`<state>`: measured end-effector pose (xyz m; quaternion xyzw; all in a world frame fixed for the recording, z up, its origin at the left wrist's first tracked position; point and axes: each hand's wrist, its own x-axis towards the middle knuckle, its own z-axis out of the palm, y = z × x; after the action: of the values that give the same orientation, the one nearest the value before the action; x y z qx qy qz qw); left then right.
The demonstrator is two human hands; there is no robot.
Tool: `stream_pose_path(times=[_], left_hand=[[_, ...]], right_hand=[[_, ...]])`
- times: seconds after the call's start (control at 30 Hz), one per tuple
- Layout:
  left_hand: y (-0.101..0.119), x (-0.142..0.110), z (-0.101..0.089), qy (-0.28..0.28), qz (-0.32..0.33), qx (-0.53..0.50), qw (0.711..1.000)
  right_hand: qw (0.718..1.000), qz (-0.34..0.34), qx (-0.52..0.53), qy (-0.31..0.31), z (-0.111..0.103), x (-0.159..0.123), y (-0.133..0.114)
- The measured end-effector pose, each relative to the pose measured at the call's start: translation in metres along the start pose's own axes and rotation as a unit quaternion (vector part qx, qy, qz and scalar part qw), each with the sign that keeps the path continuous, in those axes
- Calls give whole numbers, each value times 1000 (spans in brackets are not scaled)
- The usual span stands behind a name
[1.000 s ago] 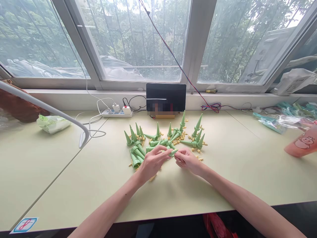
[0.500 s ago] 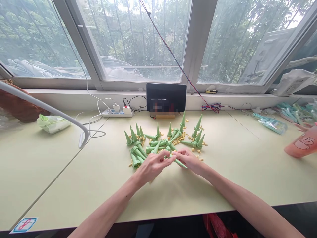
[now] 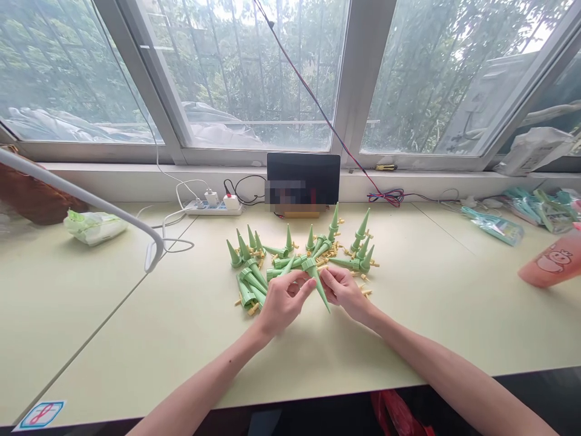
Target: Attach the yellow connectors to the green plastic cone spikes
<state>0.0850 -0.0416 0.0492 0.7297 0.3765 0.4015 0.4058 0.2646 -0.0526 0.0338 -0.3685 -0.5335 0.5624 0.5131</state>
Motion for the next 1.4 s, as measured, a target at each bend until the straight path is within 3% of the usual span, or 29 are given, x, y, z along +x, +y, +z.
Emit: stream_pose_path(times=[0.23,0.43,0.7,0.87,1.0,1.23,1.33,1.4], left_hand=[[4,-3,4,-22,-40,-77,996],[6,-5,7,-14,-25,-77,997],[-2,-5,7,19,81,35,996],[-13,-1,4,66,188,145,969],[-20,2,1,62,255,178,948],[-22,0,-12,3,280,261,924],[-25,0,-15,9,292,277,916],[-25,1,-13,28,273,264,925]], right_hand=[[999,33,12,-11,4,-2,1],[998,48,34,-16,4,-2,0],[996,56,54,-33,5,-4,-3],[994,64,69,-54,4,-4,-3],[992,70,79,-63,3,-3,-3],[990,81,94,-67,3,-5,-4],[989,86,98,-69,3,-5,-5],[988,86,105,-70,3,-5,-5]])
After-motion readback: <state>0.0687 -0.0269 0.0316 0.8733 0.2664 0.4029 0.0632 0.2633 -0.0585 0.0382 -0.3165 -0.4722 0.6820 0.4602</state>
